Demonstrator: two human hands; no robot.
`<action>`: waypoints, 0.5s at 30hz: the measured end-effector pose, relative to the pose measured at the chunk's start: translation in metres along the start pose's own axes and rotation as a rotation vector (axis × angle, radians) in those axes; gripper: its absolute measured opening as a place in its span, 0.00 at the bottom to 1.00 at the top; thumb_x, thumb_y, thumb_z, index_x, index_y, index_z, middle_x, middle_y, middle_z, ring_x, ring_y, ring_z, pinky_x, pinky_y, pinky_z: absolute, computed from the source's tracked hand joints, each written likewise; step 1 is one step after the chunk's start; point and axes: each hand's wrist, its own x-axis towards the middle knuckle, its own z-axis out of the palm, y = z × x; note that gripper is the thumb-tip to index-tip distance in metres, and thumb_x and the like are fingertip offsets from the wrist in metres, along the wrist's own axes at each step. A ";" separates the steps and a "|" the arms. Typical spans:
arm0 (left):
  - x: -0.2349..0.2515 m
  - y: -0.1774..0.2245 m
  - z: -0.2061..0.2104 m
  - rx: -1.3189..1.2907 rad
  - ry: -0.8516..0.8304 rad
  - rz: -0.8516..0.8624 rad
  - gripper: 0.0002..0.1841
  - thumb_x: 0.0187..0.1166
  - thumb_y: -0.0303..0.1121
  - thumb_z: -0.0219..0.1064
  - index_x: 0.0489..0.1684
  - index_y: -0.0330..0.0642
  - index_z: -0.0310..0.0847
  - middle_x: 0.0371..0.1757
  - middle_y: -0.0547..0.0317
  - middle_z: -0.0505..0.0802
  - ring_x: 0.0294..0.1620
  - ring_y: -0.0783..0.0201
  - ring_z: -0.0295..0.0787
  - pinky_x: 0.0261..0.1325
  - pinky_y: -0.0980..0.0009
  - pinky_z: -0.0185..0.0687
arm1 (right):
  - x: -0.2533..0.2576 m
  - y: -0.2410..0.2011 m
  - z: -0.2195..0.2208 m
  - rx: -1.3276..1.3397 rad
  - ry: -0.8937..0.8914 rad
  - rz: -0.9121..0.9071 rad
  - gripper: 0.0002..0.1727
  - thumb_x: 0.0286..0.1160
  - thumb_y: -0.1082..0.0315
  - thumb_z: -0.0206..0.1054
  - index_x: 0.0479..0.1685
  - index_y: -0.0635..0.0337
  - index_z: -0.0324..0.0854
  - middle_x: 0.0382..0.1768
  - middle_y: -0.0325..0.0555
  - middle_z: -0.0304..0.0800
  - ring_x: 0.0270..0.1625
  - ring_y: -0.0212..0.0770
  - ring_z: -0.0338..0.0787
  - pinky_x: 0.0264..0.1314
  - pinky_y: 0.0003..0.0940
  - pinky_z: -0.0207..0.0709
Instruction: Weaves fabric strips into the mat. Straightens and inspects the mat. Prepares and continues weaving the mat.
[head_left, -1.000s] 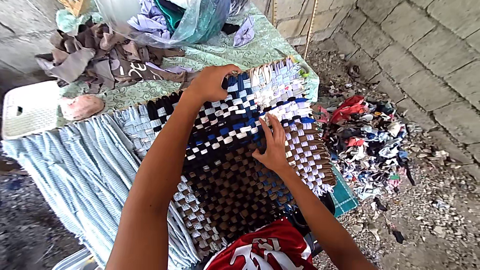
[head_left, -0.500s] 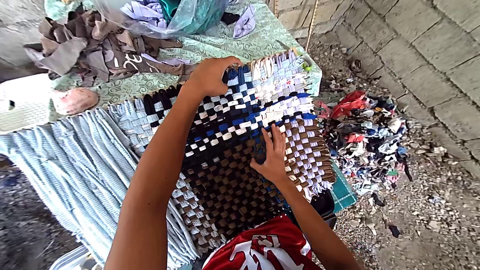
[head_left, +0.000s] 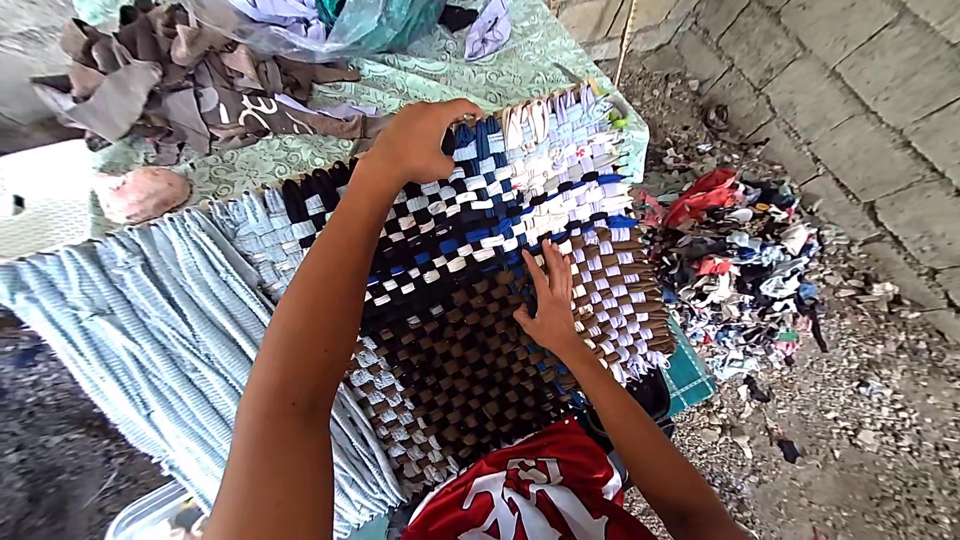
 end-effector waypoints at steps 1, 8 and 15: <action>0.000 -0.001 0.000 -0.001 0.001 0.001 0.40 0.62 0.26 0.72 0.83 0.58 0.72 0.72 0.51 0.89 0.71 0.40 0.86 0.68 0.30 0.75 | 0.000 0.003 -0.003 0.025 -0.007 -0.015 0.56 0.53 0.58 0.77 0.95 0.40 0.55 0.97 0.46 0.39 0.98 0.49 0.31 0.99 0.59 0.26; 0.002 0.002 0.002 0.025 0.009 -0.035 0.41 0.59 0.27 0.73 0.82 0.60 0.72 0.70 0.50 0.90 0.68 0.38 0.87 0.64 0.26 0.76 | -0.026 0.024 -0.048 0.210 -0.140 0.008 0.54 0.64 0.41 0.74 0.95 0.44 0.54 0.97 0.36 0.42 0.98 0.41 0.39 0.99 0.58 0.37; 0.000 0.004 0.001 0.032 0.011 -0.035 0.41 0.60 0.27 0.73 0.83 0.60 0.72 0.70 0.50 0.89 0.69 0.37 0.86 0.65 0.27 0.75 | -0.045 -0.022 -0.021 -0.058 -0.017 0.160 0.68 0.44 0.35 0.82 0.96 0.40 0.49 0.98 0.45 0.34 0.98 0.48 0.30 0.98 0.62 0.24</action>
